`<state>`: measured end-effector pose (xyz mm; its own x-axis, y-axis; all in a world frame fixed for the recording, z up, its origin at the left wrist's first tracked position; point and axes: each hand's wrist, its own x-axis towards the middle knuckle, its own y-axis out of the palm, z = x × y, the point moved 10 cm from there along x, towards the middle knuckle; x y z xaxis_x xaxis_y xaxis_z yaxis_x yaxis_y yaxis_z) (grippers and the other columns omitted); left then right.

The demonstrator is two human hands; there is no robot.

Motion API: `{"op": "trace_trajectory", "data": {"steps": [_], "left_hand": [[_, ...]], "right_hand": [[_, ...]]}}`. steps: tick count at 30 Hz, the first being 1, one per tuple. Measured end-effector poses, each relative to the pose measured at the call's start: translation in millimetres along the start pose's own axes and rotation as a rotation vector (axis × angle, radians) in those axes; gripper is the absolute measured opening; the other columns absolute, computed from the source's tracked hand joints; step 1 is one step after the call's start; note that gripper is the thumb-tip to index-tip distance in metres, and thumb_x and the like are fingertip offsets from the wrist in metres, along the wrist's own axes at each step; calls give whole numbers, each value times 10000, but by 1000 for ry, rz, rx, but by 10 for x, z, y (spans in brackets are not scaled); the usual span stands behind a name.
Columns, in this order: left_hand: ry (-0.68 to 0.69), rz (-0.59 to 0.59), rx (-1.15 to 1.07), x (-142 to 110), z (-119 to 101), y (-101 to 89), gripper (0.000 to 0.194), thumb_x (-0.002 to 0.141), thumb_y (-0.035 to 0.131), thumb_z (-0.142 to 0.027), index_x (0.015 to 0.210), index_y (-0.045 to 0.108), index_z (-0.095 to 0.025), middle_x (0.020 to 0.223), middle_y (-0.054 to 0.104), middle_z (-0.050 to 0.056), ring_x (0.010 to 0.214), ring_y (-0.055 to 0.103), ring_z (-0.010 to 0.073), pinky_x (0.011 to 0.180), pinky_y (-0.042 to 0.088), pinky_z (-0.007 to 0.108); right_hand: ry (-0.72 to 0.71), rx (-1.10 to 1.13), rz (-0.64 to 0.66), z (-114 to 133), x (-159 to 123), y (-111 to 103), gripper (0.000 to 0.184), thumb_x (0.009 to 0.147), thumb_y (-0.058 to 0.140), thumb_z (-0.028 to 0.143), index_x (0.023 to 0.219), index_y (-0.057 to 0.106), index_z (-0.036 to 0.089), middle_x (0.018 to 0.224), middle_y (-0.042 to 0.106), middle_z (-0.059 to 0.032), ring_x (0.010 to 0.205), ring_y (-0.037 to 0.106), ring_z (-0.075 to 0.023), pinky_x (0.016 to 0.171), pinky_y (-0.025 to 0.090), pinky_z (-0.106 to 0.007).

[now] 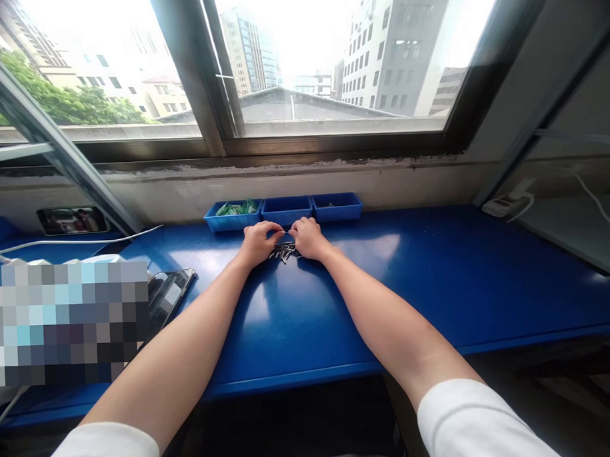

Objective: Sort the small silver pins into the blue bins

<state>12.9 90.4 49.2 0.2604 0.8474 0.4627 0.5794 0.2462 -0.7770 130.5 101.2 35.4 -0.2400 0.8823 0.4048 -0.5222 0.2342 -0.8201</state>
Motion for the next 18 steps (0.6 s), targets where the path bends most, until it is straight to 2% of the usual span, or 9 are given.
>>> {"op": "trace_trajectory", "data": {"steps": [4,7,10,15,18], "left_hand": [[-35,-30,36,19,31,-46,240,892,464,-325,899,689,-240,992,698,25,1009,589,207,939,316,375],[-55,-44,44,25,59,-56,252,898,450,-316,883,690,-239,974,702,23,1003,591,205,926,315,377],[-68,-32,54,29,93,-34,255,898,449,-317,890,693,-246,980,702,19,1008,588,206,921,315,376],[-33,-71,25,37,90,-56,245,889,476,-344,895,705,-256,959,706,12,991,592,205,910,322,375],[-48,-39,33,30,98,-30,253,890,477,-364,911,710,-267,985,704,17,1016,581,215,923,323,378]], "right_hand": [[-22,243,-40,5,-35,-128,166,866,466,308,887,578,188,862,622,-46,875,512,-191,818,413,-324],[-53,499,-14,7,-42,-175,237,764,600,360,919,611,181,832,644,-19,829,558,-166,797,439,-300],[-31,680,3,-31,-40,-199,259,715,643,377,874,667,174,841,679,-26,824,599,-168,808,458,-305],[7,867,28,-59,-58,-208,252,685,668,343,876,718,185,895,726,-42,914,645,-202,892,463,-341],[34,911,34,-87,-68,-202,263,671,678,322,890,734,187,918,734,-47,946,651,-216,906,467,-348]]}}
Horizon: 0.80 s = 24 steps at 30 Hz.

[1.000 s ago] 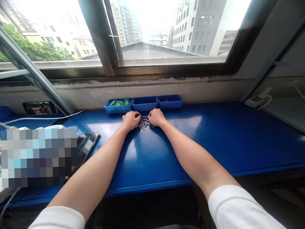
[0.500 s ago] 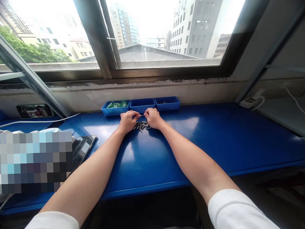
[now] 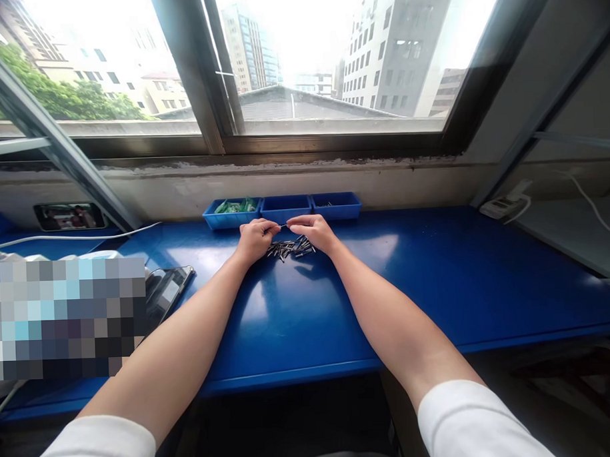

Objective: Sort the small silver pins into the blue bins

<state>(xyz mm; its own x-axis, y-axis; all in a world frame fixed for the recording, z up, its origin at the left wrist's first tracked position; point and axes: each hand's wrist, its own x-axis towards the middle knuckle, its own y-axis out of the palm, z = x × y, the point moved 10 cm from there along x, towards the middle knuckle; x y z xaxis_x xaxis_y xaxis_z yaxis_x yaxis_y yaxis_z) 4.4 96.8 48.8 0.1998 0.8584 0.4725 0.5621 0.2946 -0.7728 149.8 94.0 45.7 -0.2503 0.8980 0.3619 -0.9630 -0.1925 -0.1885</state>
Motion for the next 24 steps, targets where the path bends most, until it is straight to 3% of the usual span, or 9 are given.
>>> {"op": "trace_trajectory", "data": {"steps": [6,11,15,19,24], "left_hand": [[-51,-24,15,1,36,-40,328,894,455,-428,1078,649,-238,1079,673,47,1072,564,238,924,355,374],[-106,29,44,3,125,27,357,882,450,-399,1133,610,-201,1141,648,67,1089,561,224,934,390,326],[-44,199,66,-45,27,177,548,846,420,-582,1181,599,-188,1236,602,97,1160,525,256,988,364,344],[17,408,135,-142,-81,355,772,758,392,-743,1312,510,-218,1417,448,121,1324,360,314,1086,235,435],[46,527,176,-236,-120,472,971,671,448,-795,1441,334,-215,1538,223,129,1415,146,351,1123,114,497]], "right_hand": [[-4,-157,-102,-20,25,-133,322,718,623,320,998,723,196,1046,714,-44,1028,632,-226,939,461,-354],[56,-720,-315,2,14,-391,495,795,525,372,1265,576,228,1270,603,-37,1201,482,-251,1026,352,-432],[112,-1033,-364,-46,34,-506,667,807,489,428,1427,362,218,1466,395,-49,1196,370,-312,969,337,-494],[218,-1097,-396,-187,38,-658,737,796,479,444,1460,265,209,1534,257,-48,1146,345,-332,934,337,-516],[280,-1100,-368,-300,40,-717,768,761,502,434,1455,263,207,1544,221,-53,1152,334,-350,929,339,-530]]}}
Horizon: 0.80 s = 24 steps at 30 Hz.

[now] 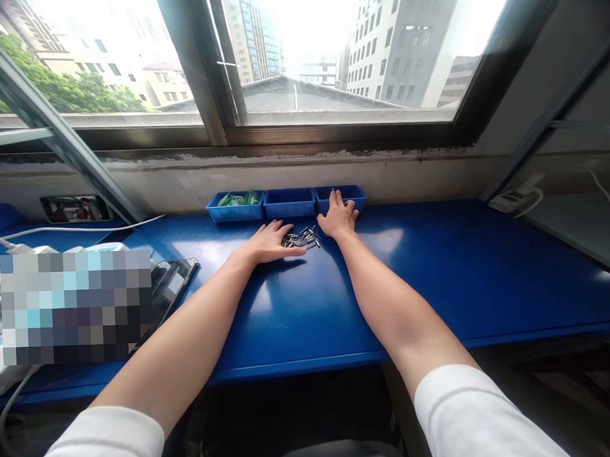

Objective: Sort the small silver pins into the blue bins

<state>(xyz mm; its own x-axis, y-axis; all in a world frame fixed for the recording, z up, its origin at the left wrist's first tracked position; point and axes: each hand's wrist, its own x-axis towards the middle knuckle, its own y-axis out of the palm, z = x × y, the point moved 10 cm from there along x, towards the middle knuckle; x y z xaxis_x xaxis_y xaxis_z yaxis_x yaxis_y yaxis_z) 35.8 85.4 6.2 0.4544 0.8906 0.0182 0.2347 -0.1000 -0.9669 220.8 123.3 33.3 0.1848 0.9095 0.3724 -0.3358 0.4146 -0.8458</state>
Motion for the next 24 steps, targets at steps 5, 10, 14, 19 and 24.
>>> {"op": "trace_trajectory", "data": {"steps": [5,10,14,19,24], "left_hand": [[19,-40,59,-8,-47,-12,969,668,452,-795,1428,361,-200,1522,263,142,1408,174,345,1122,129,491],[7,-61,82,6,-54,-37,965,668,415,-821,1412,385,-207,1503,305,142,1392,215,343,1113,161,496],[-1,-55,61,27,-22,-29,937,667,434,-809,1403,399,-231,1502,315,119,1385,239,341,1111,186,479],[6,-72,-40,34,44,-78,966,609,525,-795,1371,448,-207,1484,352,121,1366,282,348,1107,228,443],[-25,-148,-250,29,166,-197,704,751,498,-647,1288,533,-194,1345,533,94,1215,494,284,1003,386,346]], "right_hand": [[28,23,19,-6,-5,27,788,771,489,449,1468,224,195,1556,184,-53,1159,340,-340,942,350,-506],[-12,30,-27,79,-13,-18,766,789,467,426,1473,198,212,1555,187,-51,1145,342,-328,931,361,-505],[-17,58,-37,69,-2,-3,762,777,483,402,1467,215,219,1549,204,-53,1139,341,-330,930,359,-522],[-15,86,-44,27,-8,31,759,727,561,375,1426,308,221,1545,183,-97,1168,339,-363,933,344,-557],[-103,205,-180,138,-78,-145,499,735,547,254,1224,547,155,1335,465,-156,1144,409,-321,942,375,-477]]}}
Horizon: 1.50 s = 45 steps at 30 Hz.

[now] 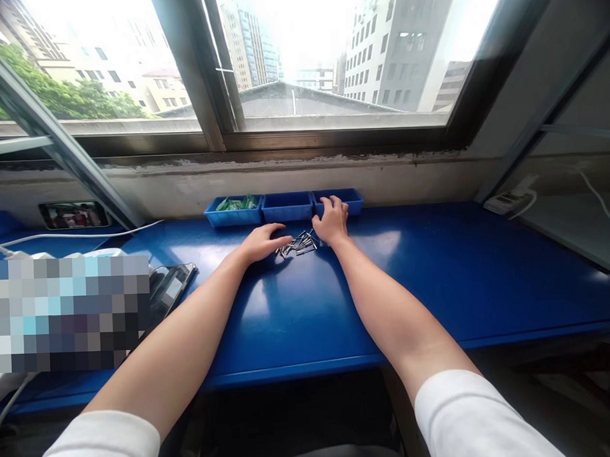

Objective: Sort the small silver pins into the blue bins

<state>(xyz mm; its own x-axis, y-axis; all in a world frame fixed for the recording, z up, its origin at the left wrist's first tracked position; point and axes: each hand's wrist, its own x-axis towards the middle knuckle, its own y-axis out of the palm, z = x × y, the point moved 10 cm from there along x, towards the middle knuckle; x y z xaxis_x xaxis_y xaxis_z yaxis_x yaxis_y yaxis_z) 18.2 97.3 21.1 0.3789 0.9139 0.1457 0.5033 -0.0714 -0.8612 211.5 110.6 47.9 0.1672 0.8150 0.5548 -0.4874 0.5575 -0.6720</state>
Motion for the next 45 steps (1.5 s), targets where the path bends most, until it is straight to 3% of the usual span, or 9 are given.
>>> {"op": "trace_trajectory", "data": {"steps": [2,4,7,10,26,35,40,45], "left_hand": [[-19,-49,-41,10,37,-47,553,807,474,-538,1219,586,-186,1257,601,86,1150,544,256,978,406,327],[-13,-73,-49,20,43,-57,446,823,463,-454,1145,630,-195,1203,632,74,1120,560,243,967,412,316],[30,-77,-43,29,9,-43,384,829,449,-421,1061,670,-210,1173,642,59,1096,566,240,957,417,309],[41,-72,-36,30,-1,-33,394,834,437,-448,1033,681,-212,1161,638,61,1078,571,241,956,418,311],[32,-38,-6,20,-14,-1,504,820,415,-590,1025,690,-222,1174,603,63,1083,568,242,980,406,317],[62,-33,-35,11,-52,-5,349,824,444,-421,967,712,-250,1152,612,36,1077,567,226,979,411,301],[81,-24,-17,-6,-109,-18,318,816,450,-375,921,730,-268,1179,622,17,1109,562,230,1005,400,302],[102,-56,-16,-1,-116,-24,304,823,457,-353,917,731,-259,1171,629,12,1105,567,225,1005,403,290]], "right_hand": [[-107,76,62,144,-28,32,303,748,524,222,1016,649,152,1061,620,-119,1022,498,-262,908,411,-398],[-206,123,209,280,-85,149,192,741,547,230,862,683,169,863,651,-72,889,544,-217,857,433,-342],[-263,110,370,366,-170,303,166,716,611,288,804,713,191,820,652,-51,833,557,-197,803,438,-308],[-233,89,414,339,-183,378,202,731,619,350,798,734,198,851,651,-58,822,573,-188,761,441,-288],[-141,42,471,383,-208,477,171,779,594,301,807,736,212,847,726,-35,807,646,-175,732,455,-243],[-135,-26,521,388,-249,563,182,831,554,314,817,700,207,888,715,-71,793,631,-196,660,424,-269],[-141,33,480,384,-244,557,175,839,541,307,771,662,200,856,703,-73,763,614,-194,645,409,-276],[-141,200,338,412,-194,392,181,859,483,285,785,612,181,802,667,-49,732,586,-156,668,421,-259]]}}
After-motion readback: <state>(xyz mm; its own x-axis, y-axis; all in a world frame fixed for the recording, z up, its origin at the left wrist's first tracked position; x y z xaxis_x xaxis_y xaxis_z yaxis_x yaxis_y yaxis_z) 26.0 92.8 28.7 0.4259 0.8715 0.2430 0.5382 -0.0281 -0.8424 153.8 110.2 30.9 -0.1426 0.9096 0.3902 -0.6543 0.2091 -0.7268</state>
